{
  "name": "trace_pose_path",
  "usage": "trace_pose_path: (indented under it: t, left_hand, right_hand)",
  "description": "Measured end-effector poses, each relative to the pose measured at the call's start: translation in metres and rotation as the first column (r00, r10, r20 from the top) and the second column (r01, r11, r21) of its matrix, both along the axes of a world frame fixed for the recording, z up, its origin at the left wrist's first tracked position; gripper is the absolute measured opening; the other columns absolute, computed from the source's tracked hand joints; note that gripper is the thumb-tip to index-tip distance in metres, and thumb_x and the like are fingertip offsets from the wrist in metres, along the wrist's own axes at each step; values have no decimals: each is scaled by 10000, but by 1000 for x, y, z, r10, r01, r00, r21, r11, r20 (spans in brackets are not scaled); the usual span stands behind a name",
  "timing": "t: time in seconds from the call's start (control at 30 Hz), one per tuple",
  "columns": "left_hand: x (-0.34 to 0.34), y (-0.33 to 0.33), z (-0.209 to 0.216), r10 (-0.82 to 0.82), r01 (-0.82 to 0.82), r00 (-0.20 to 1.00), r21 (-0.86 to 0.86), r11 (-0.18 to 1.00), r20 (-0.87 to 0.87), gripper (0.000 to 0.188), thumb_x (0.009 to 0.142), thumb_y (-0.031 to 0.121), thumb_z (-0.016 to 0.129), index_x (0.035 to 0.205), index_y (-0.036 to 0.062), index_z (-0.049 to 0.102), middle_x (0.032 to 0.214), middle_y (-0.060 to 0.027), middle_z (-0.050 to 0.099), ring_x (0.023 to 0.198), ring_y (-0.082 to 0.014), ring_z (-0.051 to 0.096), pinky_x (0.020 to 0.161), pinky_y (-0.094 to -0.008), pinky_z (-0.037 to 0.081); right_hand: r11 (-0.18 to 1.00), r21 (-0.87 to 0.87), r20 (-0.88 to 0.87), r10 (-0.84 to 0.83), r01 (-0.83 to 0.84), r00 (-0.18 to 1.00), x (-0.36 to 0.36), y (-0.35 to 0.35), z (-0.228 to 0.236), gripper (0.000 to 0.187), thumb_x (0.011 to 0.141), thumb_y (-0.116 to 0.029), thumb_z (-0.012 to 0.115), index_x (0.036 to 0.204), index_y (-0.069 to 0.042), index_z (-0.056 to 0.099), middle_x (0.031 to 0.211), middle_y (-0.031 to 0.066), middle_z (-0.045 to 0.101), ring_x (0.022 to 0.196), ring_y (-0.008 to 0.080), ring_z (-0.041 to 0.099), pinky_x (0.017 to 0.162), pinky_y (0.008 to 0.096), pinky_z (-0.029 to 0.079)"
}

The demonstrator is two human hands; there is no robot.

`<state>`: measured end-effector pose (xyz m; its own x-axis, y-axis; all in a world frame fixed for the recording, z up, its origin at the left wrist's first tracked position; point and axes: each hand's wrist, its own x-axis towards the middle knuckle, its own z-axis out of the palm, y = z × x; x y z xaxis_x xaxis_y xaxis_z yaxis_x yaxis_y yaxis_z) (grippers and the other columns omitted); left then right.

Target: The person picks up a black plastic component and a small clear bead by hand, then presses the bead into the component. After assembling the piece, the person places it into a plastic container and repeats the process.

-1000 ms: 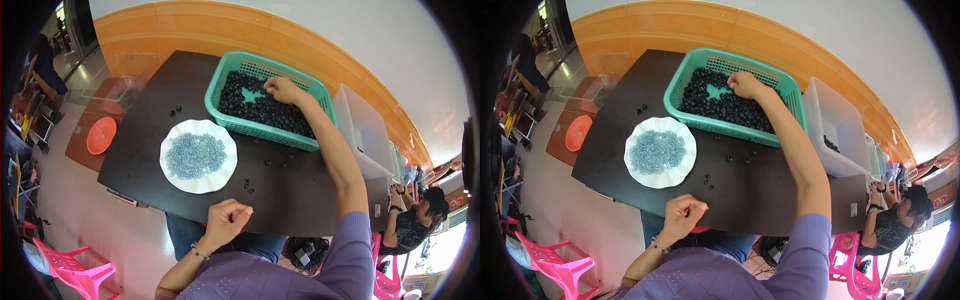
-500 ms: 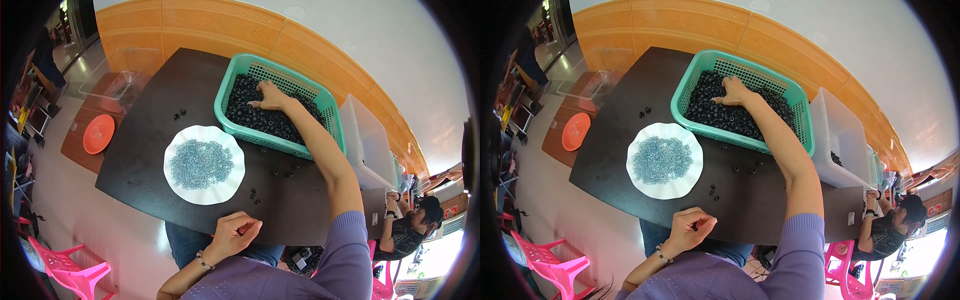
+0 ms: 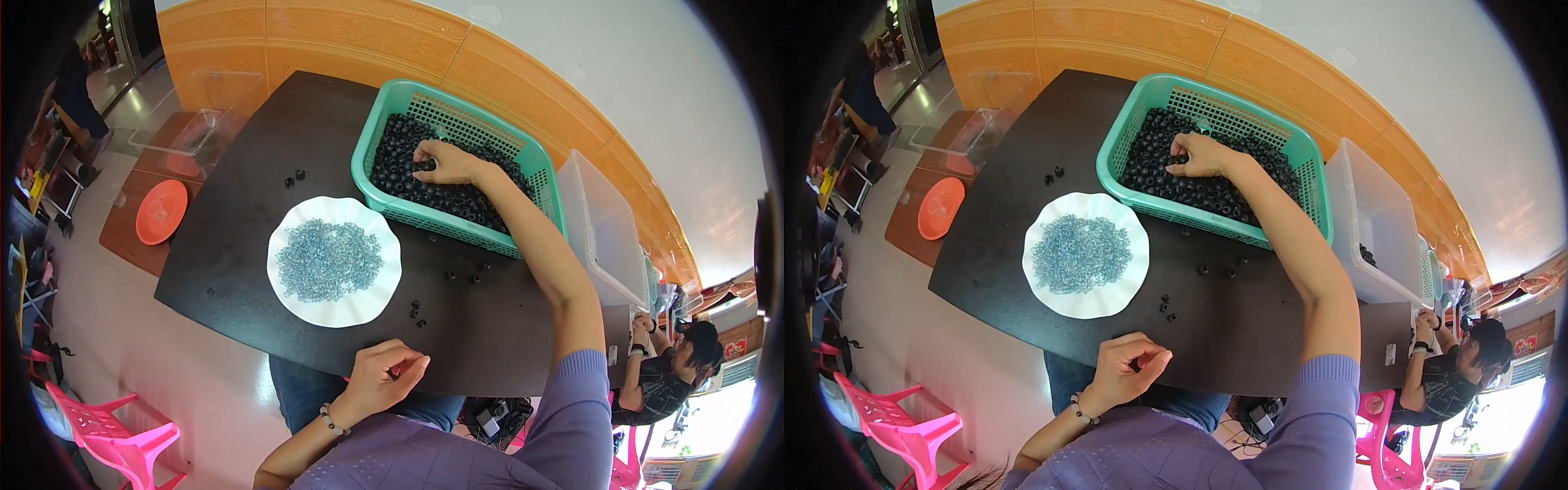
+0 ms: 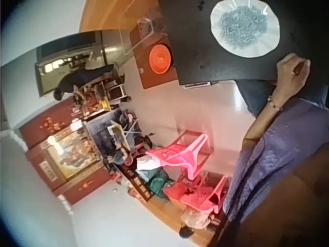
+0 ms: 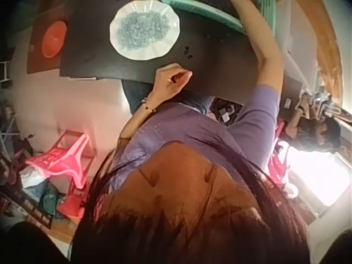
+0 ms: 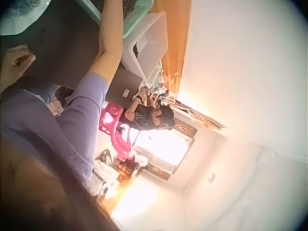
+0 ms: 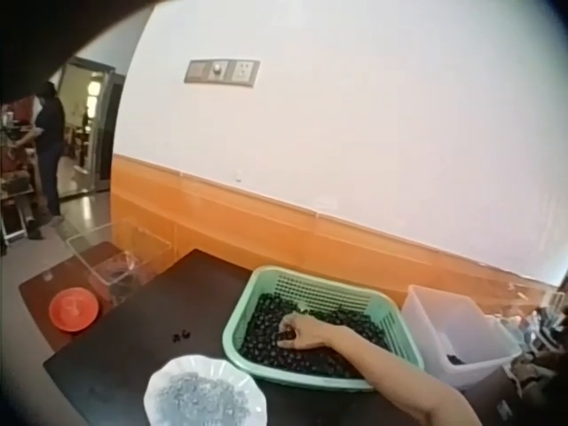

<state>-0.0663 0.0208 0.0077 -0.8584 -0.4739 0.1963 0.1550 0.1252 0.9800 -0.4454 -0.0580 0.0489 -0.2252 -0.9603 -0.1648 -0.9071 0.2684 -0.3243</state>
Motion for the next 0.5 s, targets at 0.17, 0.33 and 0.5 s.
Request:
trace_pose_path:
  t: [0.17,0.33,0.5]
  left_hand:
    - [-1,1,-2,4,-4,1000,-18,1000,-5,62,795,61,705,771,7,688,637,-41,588,511,-69,499,471,-211,379]
    - [-1,2,0,18,-18,1000,-27,999,-4,63,791,56,706,764,3,684,622,-38,571,499,-68,477,463,-215,361]
    - [-1,2,-3,13,-13,1000,-29,1000,7,70,786,53,706,752,-2,679,612,-38,564,493,-71,467,463,-220,355]
  right_hand:
    - [978,133,-41,168,-161,985,8,0,1,473,789,-272,617,1151,25,551,1081,198,602,1003,311,578,855,386,461]
    - [958,232,-119,199,-167,973,32,-5,14,499,793,-344,575,1143,11,600,954,221,645,925,353,610,811,413,485]
    - [948,286,-233,207,-137,950,40,-7,16,443,822,-376,549,1048,-14,665,913,213,658,898,373,620,788,446,498]
